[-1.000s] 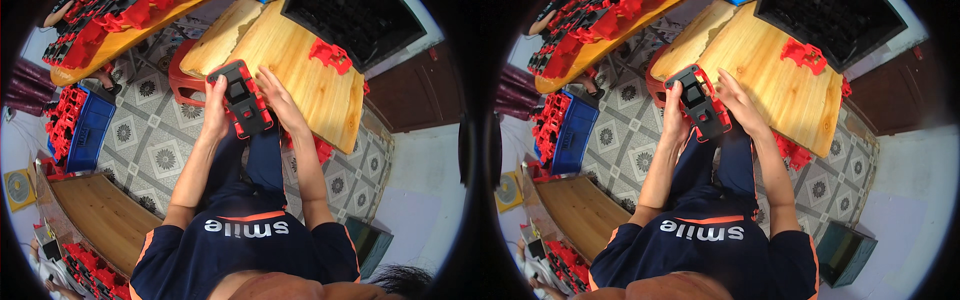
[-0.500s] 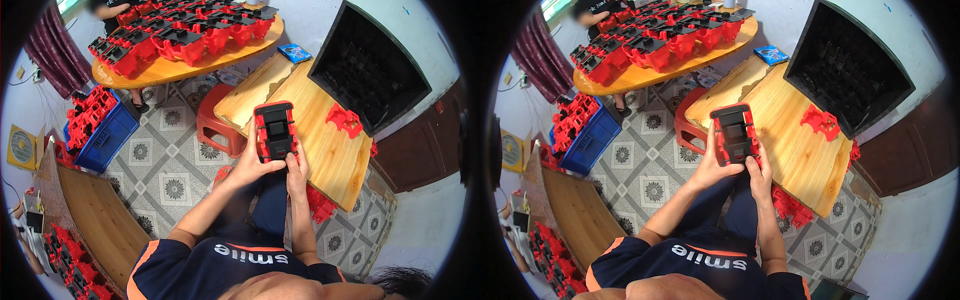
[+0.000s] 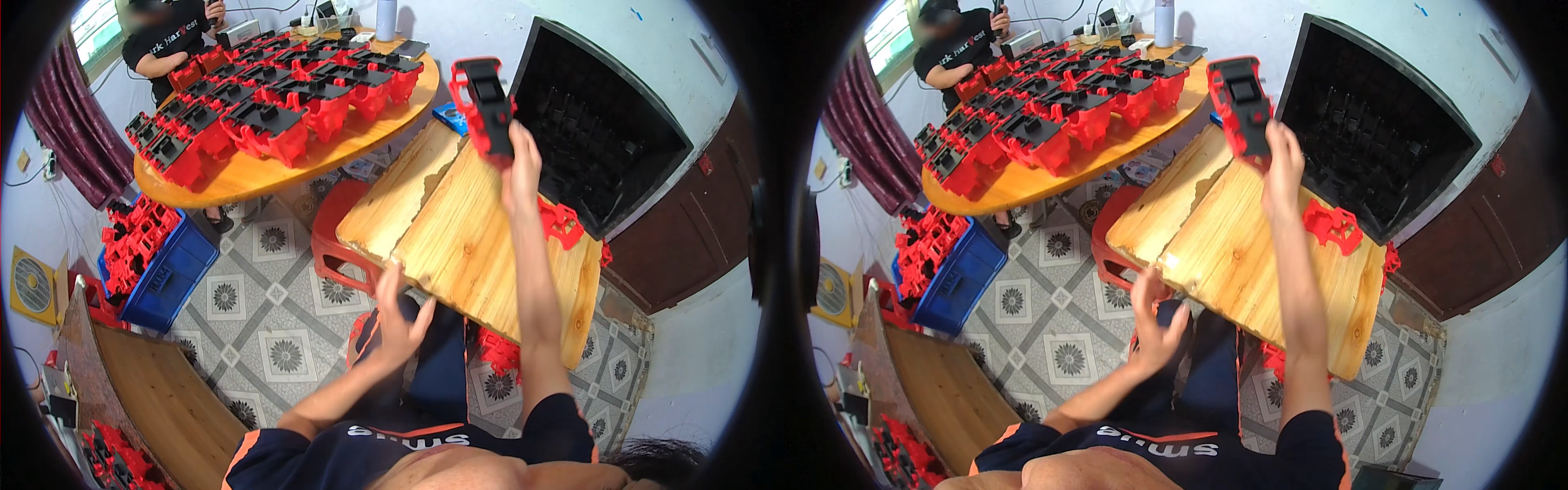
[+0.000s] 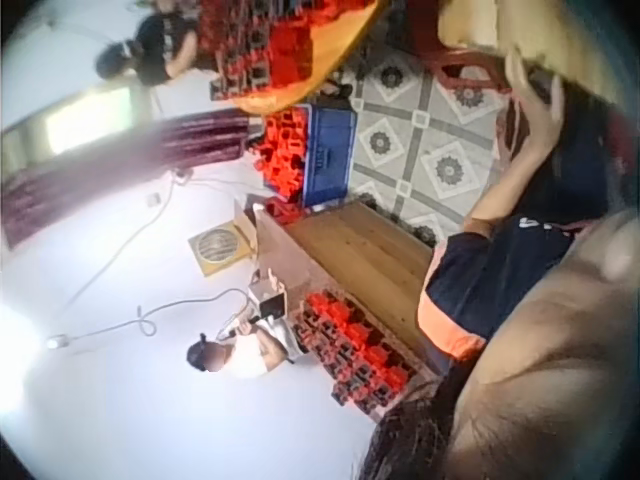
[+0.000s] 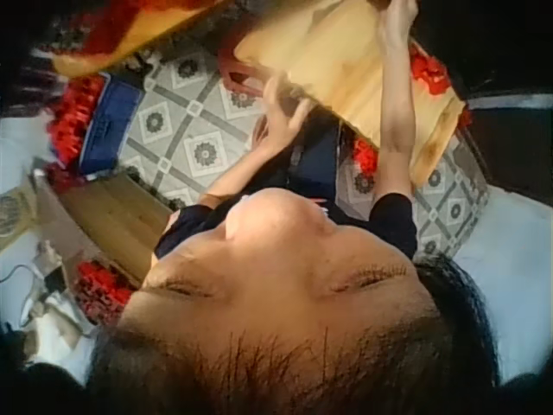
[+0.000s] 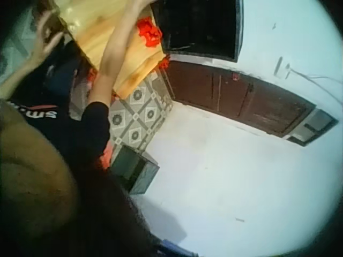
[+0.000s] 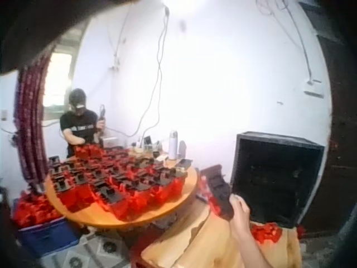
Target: Assembling black plastic components into red plastic housings on a workshop table.
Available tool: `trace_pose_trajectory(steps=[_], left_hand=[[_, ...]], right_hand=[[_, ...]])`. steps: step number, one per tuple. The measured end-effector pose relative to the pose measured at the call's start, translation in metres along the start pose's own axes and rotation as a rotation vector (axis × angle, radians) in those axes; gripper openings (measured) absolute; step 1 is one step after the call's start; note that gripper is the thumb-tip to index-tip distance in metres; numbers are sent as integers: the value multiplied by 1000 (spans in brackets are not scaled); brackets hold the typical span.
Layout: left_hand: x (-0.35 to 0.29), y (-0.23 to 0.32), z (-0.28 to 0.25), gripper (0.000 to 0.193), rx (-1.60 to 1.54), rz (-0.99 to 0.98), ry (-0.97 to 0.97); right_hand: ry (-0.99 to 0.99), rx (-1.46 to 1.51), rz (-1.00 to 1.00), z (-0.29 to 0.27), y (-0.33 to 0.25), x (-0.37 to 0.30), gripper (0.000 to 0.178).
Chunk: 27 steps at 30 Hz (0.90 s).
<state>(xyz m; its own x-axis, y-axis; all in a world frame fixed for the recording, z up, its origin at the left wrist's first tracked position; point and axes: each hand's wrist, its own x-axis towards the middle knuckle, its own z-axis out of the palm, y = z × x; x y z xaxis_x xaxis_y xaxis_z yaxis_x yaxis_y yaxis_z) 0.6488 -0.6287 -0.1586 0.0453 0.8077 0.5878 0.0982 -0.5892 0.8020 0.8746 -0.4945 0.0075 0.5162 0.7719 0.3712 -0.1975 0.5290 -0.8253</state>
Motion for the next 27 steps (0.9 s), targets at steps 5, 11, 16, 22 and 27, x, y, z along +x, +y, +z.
trace_pose_trajectory(steps=[5,11,16,22,27], left_hand=[[-107,-60,-10,66,152,-59,-208],[-100,-56,-4,56,267,-53,-325],[-96,-63,5,55,223,-51,-332],[-99,-74,9,53,175,52,-281],[-45,-45,28,61,-90,376,-253]], right_hand=[[-63,-249,175,7,41,186,40],[-170,-371,332,74,103,255,46],[-340,-592,388,68,130,278,55],[-325,-939,50,2,25,257,66],[-437,-1489,316,-197,-70,148,62]])
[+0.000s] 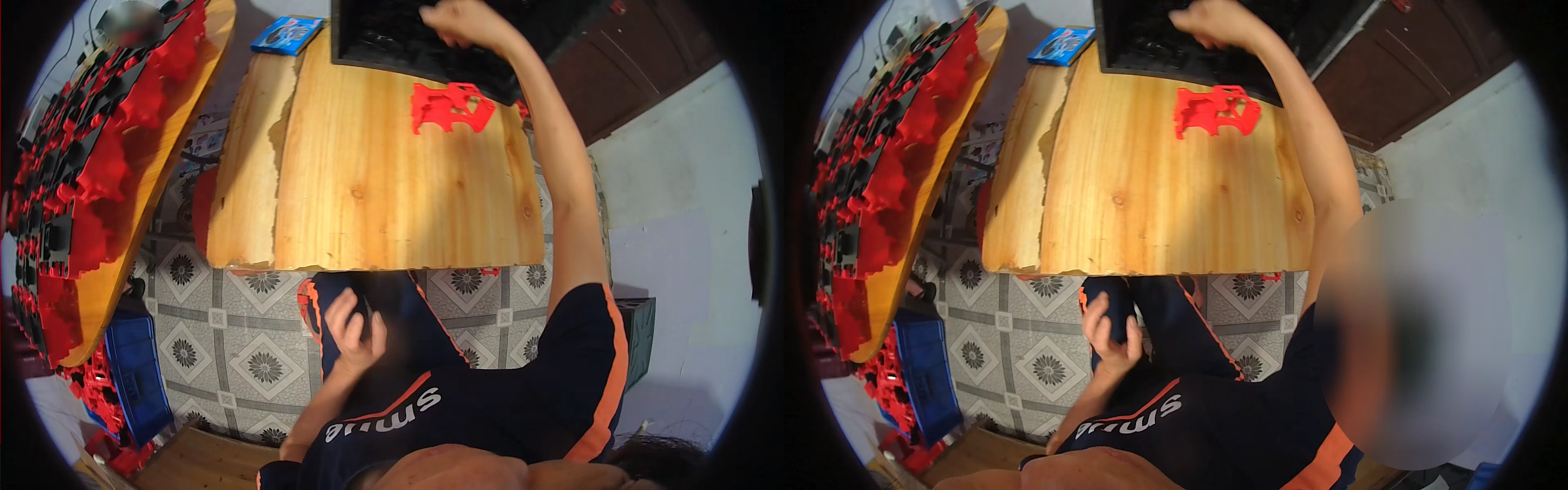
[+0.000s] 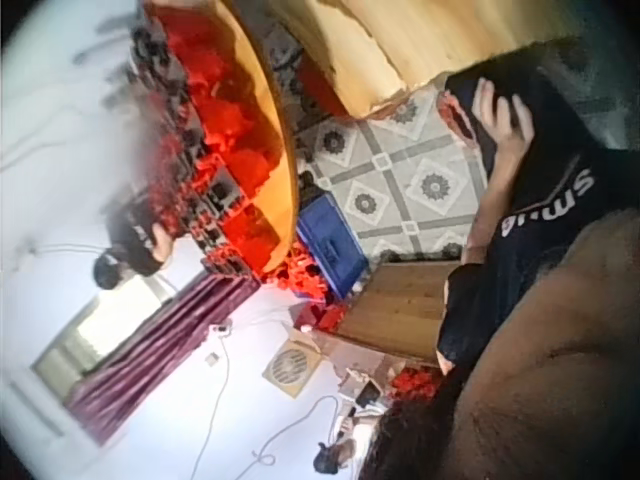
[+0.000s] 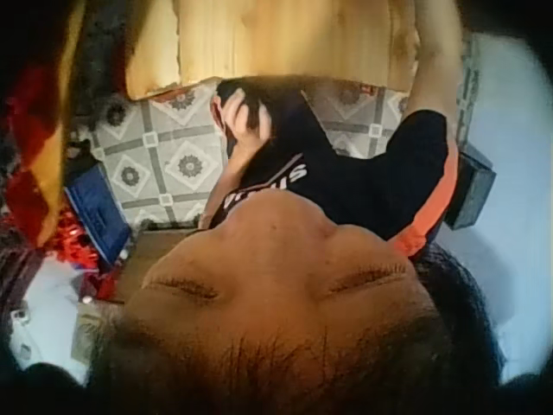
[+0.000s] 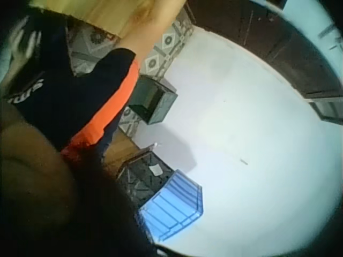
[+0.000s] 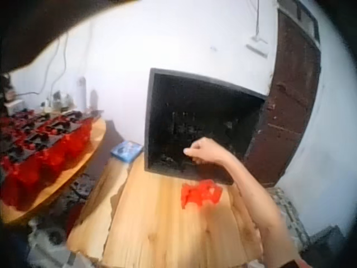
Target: Assembling black plastic components into red plastic housings on a workshop table.
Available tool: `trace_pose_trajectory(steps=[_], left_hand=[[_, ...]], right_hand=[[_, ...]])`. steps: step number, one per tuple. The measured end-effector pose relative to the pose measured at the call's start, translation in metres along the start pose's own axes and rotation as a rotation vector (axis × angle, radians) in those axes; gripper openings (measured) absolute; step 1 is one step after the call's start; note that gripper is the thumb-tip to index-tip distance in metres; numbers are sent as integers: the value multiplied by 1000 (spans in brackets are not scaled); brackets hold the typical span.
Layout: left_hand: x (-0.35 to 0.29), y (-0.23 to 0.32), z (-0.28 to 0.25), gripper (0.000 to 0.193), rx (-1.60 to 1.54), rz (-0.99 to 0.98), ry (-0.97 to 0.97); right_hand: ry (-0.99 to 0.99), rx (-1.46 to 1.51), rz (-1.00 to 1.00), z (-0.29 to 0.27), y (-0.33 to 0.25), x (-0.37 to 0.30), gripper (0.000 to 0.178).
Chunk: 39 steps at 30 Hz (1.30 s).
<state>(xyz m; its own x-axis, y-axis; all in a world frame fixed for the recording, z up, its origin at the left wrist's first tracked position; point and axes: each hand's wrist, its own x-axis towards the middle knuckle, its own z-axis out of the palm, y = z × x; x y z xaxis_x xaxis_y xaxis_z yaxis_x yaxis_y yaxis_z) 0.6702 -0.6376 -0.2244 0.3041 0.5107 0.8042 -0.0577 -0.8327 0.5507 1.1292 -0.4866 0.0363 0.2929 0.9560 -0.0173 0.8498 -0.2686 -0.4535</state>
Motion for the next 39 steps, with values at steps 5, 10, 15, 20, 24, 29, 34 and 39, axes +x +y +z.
trace_pose_trajectory(steps=[5,10,15,20,24,29,34,39], left_hand=[[95,-25,69,68,-55,-144,-97],[169,-72,112,82,-18,-308,-281],[203,-52,106,97,375,-293,-993],[178,-53,115,90,-31,-592,-775],[158,-31,89,85,-741,-1146,-341],[121,-15,18,84,-1298,-1256,-97],[99,1,8,79,-1320,-1139,-20],[85,4,6,75,-1489,-1300,141]], right_hand=[[149,277,-33,92,134,-101,62],[338,136,-77,129,112,-133,36],[-69,578,-198,113,49,-121,24],[639,-119,-28,100,108,-43,41],[446,-76,-41,145,139,-29,47],[499,-194,-206,177,69,-159,47],[417,-328,-202,199,18,-238,48],[430,-179,-251,151,39,-211,42]])
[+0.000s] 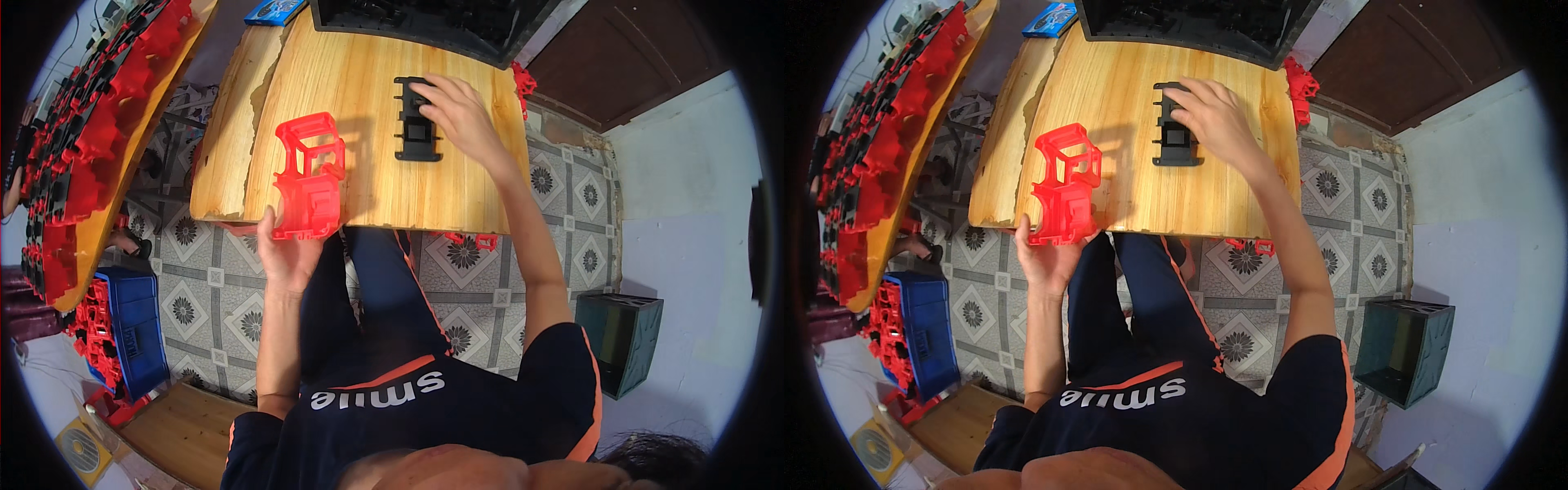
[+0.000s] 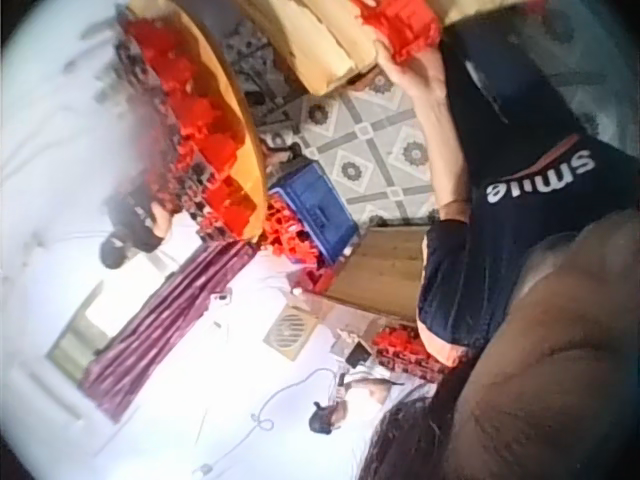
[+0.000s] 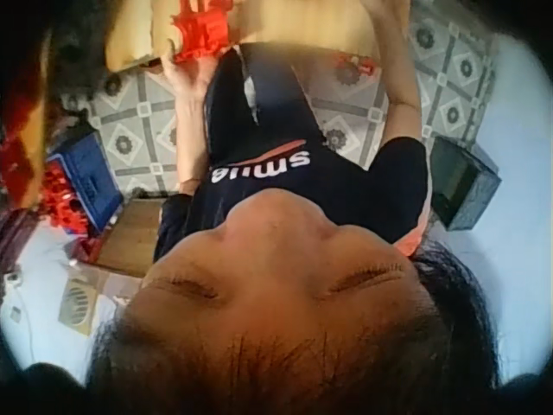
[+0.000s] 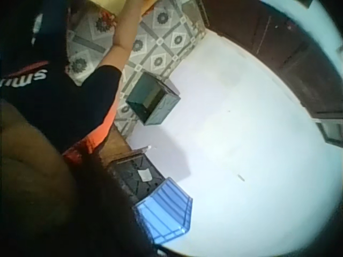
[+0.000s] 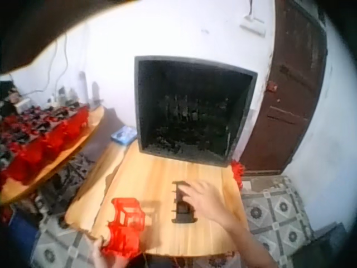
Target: Assembling black plastic components into red plastic housings on a workshop table.
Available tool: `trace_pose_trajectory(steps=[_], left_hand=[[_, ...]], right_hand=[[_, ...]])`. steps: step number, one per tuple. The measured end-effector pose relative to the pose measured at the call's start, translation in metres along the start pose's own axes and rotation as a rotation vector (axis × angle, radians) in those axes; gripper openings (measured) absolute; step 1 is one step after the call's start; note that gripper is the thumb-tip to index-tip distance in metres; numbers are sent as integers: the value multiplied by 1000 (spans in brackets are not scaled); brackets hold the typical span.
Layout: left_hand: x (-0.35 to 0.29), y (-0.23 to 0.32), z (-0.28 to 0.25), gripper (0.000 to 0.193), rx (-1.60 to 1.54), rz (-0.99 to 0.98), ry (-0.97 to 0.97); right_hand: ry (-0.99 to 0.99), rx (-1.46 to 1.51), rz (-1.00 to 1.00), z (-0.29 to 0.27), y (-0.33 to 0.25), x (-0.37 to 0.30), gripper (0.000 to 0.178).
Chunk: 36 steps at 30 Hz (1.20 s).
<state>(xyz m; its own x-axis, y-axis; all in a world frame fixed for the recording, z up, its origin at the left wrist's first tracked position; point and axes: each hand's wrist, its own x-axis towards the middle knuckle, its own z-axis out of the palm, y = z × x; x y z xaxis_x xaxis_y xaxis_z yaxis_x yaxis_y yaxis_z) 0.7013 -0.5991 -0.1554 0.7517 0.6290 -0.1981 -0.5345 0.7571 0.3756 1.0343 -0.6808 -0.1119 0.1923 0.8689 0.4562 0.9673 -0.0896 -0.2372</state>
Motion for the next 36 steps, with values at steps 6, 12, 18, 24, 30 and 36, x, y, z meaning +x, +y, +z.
trace_pose_trajectory(steps=[6,12,18,24,30,36], left_hand=[[-28,-1,3,79,266,136,-120],[-32,-13,-8,127,439,321,-57],[-43,-25,3,143,538,422,-78],[-54,-26,8,150,580,476,-125],[-57,-22,5,153,570,503,-167],[-57,-22,0,149,605,516,-273]], right_hand=[[-272,148,-19,43,20,7,23],[-66,410,197,-17,-77,-43,20],[260,350,66,-25,-204,-70,25],[404,257,-88,-6,-220,-66,24],[409,290,-92,-3,-225,-69,24],[421,264,-114,1,-225,-71,24]])
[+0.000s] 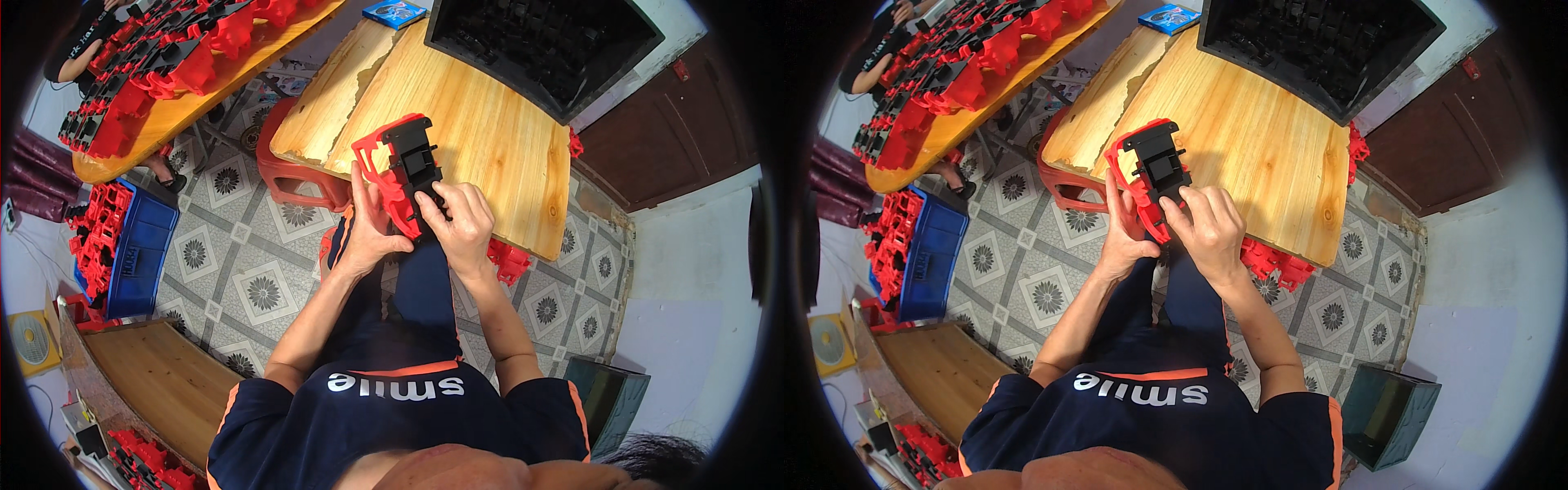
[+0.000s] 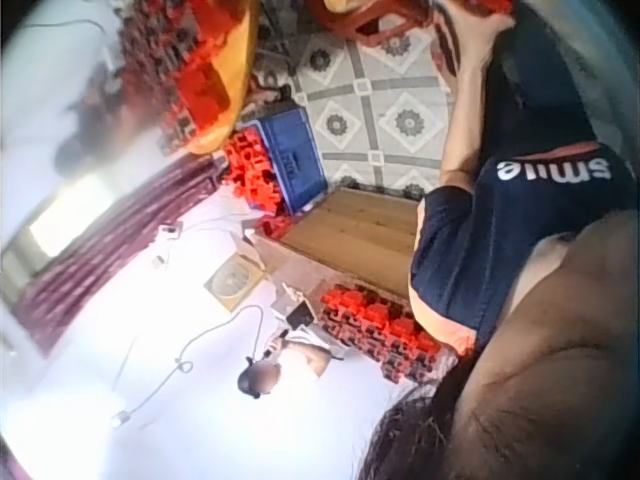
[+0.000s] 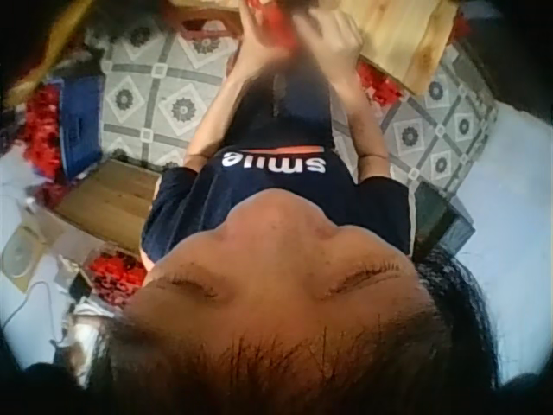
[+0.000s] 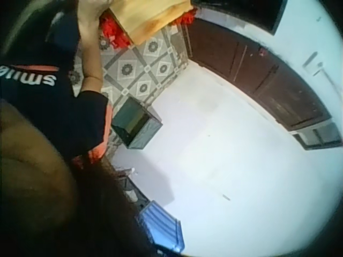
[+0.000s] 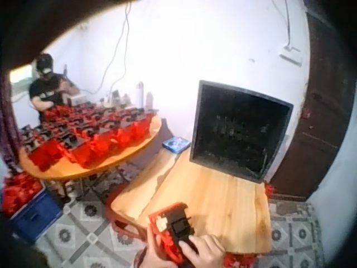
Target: Assembling black plastic components into red plastic housings on a workshop table.
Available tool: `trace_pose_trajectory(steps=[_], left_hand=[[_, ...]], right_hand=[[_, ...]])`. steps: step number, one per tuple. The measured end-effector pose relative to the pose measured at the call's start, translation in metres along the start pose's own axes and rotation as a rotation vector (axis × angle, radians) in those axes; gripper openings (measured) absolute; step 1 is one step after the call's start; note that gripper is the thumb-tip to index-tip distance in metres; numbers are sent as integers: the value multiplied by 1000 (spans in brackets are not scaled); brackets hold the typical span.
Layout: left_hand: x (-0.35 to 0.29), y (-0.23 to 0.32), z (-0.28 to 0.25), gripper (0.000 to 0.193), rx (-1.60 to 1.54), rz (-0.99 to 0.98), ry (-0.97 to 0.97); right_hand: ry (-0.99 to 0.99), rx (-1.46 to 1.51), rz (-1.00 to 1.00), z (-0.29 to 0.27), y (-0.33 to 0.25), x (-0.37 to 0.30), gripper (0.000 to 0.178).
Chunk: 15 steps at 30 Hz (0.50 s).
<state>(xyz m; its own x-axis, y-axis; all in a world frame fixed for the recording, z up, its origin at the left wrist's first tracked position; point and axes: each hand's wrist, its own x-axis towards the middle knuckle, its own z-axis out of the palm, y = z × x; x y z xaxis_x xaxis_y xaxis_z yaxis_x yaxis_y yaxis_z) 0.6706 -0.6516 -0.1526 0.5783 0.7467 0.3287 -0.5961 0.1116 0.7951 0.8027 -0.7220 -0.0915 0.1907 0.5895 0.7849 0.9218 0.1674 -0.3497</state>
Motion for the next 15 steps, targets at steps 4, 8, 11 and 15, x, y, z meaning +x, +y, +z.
trace_pose_trajectory(steps=[4,8,11,15], left_hand=[[3,-3,0,136,-169,3,22],[2,2,8,110,-200,-94,119],[9,5,14,64,-122,-186,303],[5,-1,10,87,-30,-180,268]], right_hand=[[21,-67,-98,2,-5,-2,26],[-50,-172,-119,5,-14,-11,30],[-110,16,-107,2,-14,-10,28],[45,106,197,9,1,8,32]])
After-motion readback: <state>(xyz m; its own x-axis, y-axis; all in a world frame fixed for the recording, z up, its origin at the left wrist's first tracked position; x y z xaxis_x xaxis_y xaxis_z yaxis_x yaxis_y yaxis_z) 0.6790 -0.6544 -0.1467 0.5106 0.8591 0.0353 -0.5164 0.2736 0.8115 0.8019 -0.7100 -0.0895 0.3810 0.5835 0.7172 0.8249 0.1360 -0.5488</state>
